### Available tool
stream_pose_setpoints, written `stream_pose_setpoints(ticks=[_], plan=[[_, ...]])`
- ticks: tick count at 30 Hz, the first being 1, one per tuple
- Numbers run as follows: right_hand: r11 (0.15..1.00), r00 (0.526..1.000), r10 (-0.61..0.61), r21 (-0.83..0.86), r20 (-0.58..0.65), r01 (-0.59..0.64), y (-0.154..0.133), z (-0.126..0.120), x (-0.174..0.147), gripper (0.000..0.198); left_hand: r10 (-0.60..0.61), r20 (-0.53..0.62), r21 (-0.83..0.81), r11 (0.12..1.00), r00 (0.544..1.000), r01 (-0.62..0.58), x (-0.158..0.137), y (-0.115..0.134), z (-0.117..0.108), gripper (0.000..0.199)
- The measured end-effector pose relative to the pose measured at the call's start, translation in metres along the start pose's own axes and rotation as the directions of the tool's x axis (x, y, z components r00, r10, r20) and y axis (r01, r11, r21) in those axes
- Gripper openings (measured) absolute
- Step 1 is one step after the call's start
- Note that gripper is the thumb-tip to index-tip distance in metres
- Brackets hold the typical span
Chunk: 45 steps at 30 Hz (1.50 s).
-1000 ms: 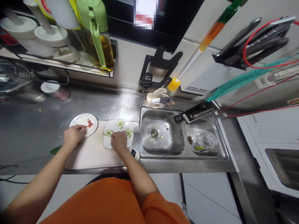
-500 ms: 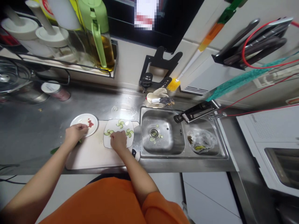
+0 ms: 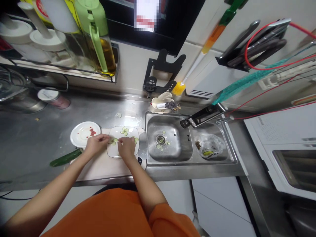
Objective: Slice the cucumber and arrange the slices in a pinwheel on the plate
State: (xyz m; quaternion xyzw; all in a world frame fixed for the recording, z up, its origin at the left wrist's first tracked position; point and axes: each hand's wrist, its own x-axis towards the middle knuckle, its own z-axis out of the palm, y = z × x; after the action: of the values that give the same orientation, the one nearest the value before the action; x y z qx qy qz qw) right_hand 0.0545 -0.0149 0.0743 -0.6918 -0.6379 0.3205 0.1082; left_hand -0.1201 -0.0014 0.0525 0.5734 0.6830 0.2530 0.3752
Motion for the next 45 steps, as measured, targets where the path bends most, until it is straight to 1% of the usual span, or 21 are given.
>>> stream_pose_setpoints(ticks=[1, 3, 5, 8, 13, 18, 20, 23, 30, 36, 41, 45], plan=[[1.0, 1.0, 0.007, 0.01, -0.019, -0.006, 0.002, -0.001, 0.001, 0.018, 0.018, 0.045, -0.017, 1.0, 0.999, -0.018, 0.0, 0.004, 0.008, 0.03], [1.0, 0.999, 0.013, 0.016, -0.039, -0.012, 0.005, -0.004, 0.004, 0.019, 0.043, 0.101, -0.032, 0.999, 0.994, -0.04, 0.002, 0.011, 0.021, 0.029], [1.0, 0.999, 0.023, 0.002, -0.039, -0.023, 0.008, -0.007, 0.008, 0.02, 0.057, 0.131, -0.038, 0.998, 0.99, -0.052, 0.004, 0.015, 0.03, 0.028], [0.998, 0.999, 0.048, -0.036, -0.027, -0.049, 0.012, -0.009, 0.014, 0.02, 0.065, 0.149, -0.027, 0.998, 0.987, -0.062, 0.009, 0.019, 0.038, 0.029], [0.997, 0.999, 0.049, -0.052, -0.021, -0.05, 0.018, -0.012, 0.023, 0.019, 0.052, 0.137, -0.027, 0.998, 0.989, -0.049, 0.017, 0.024, 0.041, 0.027], [1.0, 0.997, 0.012, -0.017, -0.071, -0.013, 0.02, -0.013, 0.035, 0.02, -0.003, 0.115, -0.06, 0.998, 0.993, 0.01, 0.024, 0.03, 0.043, 0.031], [1.0, 0.996, 0.028, -0.007, -0.086, -0.029, 0.021, -0.014, 0.041, 0.02, -0.012, 0.086, -0.049, 0.999, 0.996, 0.017, 0.028, 0.031, 0.043, 0.03], [0.998, 0.995, 0.058, -0.008, -0.081, -0.059, 0.023, -0.015, 0.05, 0.021, 0.006, 0.049, -0.005, 1.0, 0.999, -0.006, 0.035, 0.031, 0.045, 0.027], [0.997, 0.997, 0.07, -0.029, -0.045, -0.071, 0.026, -0.014, 0.063, 0.021, -0.047, 0.081, 0.033, 0.998, 0.996, 0.044, 0.044, 0.032, 0.052, 0.031], [0.996, 0.997, 0.058, -0.062, -0.045, -0.061, 0.025, -0.014, 0.069, 0.022, -0.056, 0.118, 0.02, 0.998, 0.991, 0.054, 0.05, 0.03, 0.056, 0.034], [0.993, 0.996, 0.083, -0.083, -0.016, -0.084, 0.023, -0.013, 0.073, 0.023, -0.052, 0.117, 0.034, 0.998, 0.992, 0.048, 0.053, 0.026, 0.057, 0.036], [0.992, 0.997, 0.075, -0.106, 0.001, -0.075, 0.022, -0.012, 0.075, 0.024, -0.061, 0.099, 0.076, 0.996, 0.993, 0.054, 0.054, 0.027, 0.058, 0.033]])
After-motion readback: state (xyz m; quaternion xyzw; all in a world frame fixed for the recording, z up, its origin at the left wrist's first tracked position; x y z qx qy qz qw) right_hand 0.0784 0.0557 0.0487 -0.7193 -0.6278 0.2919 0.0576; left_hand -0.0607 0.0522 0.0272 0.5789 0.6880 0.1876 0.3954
